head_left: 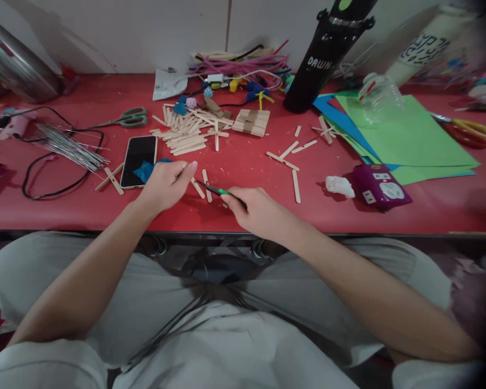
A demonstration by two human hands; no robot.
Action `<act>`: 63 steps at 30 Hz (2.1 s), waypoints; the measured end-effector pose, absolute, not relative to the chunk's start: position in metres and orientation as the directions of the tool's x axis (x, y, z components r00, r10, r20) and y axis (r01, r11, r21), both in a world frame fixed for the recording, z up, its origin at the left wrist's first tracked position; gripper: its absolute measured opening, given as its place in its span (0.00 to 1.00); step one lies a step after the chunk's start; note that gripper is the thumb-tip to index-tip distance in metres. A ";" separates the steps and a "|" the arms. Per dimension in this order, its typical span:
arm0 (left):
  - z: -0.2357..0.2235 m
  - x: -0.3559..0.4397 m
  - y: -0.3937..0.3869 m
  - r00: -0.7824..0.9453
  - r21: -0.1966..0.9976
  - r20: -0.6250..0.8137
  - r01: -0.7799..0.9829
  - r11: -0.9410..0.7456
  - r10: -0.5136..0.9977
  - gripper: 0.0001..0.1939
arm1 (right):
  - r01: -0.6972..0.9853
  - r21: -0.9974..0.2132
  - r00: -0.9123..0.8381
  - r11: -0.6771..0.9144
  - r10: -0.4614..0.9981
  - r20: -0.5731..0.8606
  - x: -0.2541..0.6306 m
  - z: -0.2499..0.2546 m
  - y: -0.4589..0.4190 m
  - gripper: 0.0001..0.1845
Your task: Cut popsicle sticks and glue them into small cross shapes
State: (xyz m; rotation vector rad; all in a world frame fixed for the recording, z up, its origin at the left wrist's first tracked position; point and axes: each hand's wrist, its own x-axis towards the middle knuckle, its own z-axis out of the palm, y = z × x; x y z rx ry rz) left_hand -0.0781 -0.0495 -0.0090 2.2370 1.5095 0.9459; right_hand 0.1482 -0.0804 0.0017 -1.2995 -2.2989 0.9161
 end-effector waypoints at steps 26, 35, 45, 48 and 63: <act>-0.011 -0.076 -0.045 0.128 0.709 0.320 0.624 -0.327 0.939 0.25 | 0.533 -0.748 -0.501 0.396 0.860 0.098 0.155 -0.008 -0.084 0.22; -0.022 -0.079 -0.038 0.121 0.763 0.291 0.569 -0.306 0.949 0.26 | 0.457 -0.798 -0.425 0.394 0.884 0.193 0.153 -0.008 -0.086 0.22; -0.023 -0.079 -0.037 0.118 0.797 0.272 0.528 -0.292 0.955 0.26 | 0.493 -0.773 -0.535 0.399 0.840 0.092 0.151 -0.001 -0.081 0.19; -0.024 -0.079 -0.037 0.103 0.804 0.272 0.522 -0.285 0.957 0.25 | 0.508 -0.753 -0.560 0.419 0.824 0.081 0.151 -0.001 -0.082 0.17; -0.024 -0.079 -0.036 0.075 0.815 0.266 0.514 -0.266 0.961 0.26 | 0.548 -0.688 -0.562 0.476 0.818 0.118 0.151 -0.007 -0.082 0.15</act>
